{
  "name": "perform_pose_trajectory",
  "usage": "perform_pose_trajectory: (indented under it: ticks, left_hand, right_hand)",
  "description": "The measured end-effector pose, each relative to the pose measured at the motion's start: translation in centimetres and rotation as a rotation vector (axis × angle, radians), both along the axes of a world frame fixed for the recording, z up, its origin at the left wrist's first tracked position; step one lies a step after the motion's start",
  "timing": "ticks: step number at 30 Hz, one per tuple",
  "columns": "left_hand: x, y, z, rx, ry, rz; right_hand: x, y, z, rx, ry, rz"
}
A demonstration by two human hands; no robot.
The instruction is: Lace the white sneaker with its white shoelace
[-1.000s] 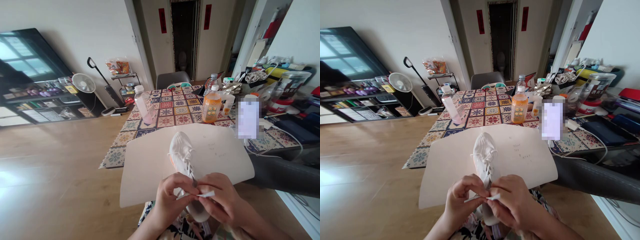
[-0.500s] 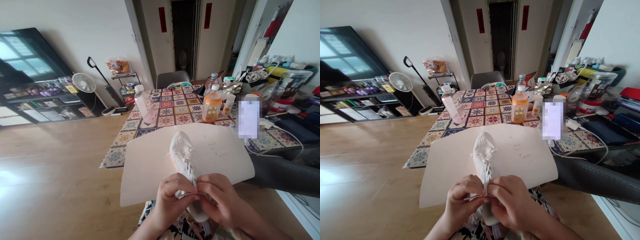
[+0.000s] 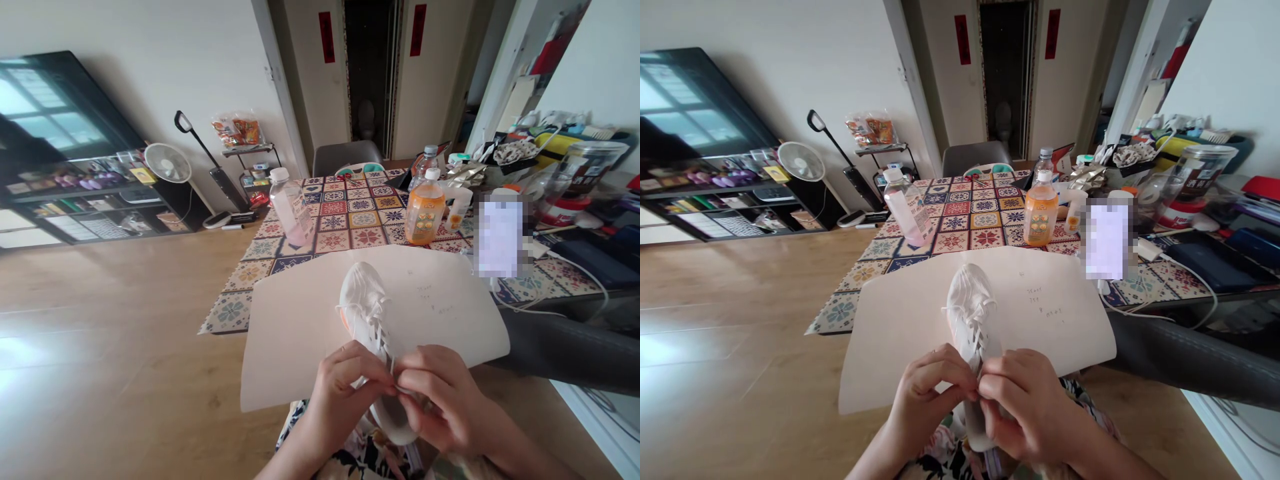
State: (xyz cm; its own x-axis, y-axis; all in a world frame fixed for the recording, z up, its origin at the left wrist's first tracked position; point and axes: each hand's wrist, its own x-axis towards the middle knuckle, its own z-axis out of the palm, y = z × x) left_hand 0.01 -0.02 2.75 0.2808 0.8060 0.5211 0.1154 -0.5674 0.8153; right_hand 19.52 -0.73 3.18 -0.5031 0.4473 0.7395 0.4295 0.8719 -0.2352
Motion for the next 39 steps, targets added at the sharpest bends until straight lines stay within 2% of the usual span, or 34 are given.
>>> perform_pose_trajectory:
  ticks: [4,10,13,15,17,19,21,22,24,26,29,31,32,35,39]
  left_hand:
    - [-0.1,-0.2,0.0,-0.181,-0.102,-0.021]
    - [0.1,-0.6,-0.1,-0.649,-0.338,-0.168]
    - [0.3,-0.6,-0.1,-0.717,-0.345,-0.171]
    - [0.3,-0.4,-0.1,-0.714,-0.330,-0.162]
    - [-0.1,0.0,-0.2,-0.642,-0.307,-0.130]
    - [-1.1,0.7,-0.2,-0.518,-0.280,-0.063]
    - [-2.9,1.5,-0.2,-0.407,-0.240,0.068]
    - [-4.1,2.0,-0.2,-0.357,-0.206,0.204]
    - [-6.9,2.6,-0.2,-0.292,-0.040,0.406]
    - [-9.9,3.0,-0.1,-0.303,0.174,0.452]
    - [-13.7,3.2,-0.3,-0.368,0.413,0.484]
    - [-15.2,3.3,-0.5,-0.410,0.525,0.492]
    - [-15.6,3.4,-0.7,-0.422,0.578,0.492]
    - [-15.4,3.7,-1.3,-0.423,0.735,0.431]
    - [-13.8,3.9,-1.3,-0.396,0.878,0.195]
  right_hand:
    - [0.5,0.0,0.4,0.163,-0.030,0.053]
    - [0.2,0.1,-0.2,0.211,-0.053,0.009]
    - [-0.1,0.1,-0.6,0.246,-0.031,0.017]
    - [0.0,-0.1,-0.7,0.203,-0.001,0.054]
    - [0.2,-0.1,-0.8,0.068,0.090,0.123]
    - [0.5,0.1,-1.0,-0.158,0.303,0.174]
    - [0.9,0.7,-1.2,-0.416,0.628,0.194]
    - [1.2,1.2,-1.3,-0.543,0.789,0.203]
    - [2.1,2.3,-1.4,-0.764,1.004,0.269]
    - [3.5,3.4,-1.7,-0.907,1.061,0.337]
    - [6.3,4.9,-2.9,-0.966,1.028,0.318]
    - [8.0,5.5,-4.0,-1.009,0.916,0.440]
    - [8.6,5.7,-4.4,-1.083,0.770,0.534]
    - [9.0,6.0,-5.1,-1.220,0.450,0.641]
    - [7.3,6.0,-4.0,-1.271,0.250,0.574]
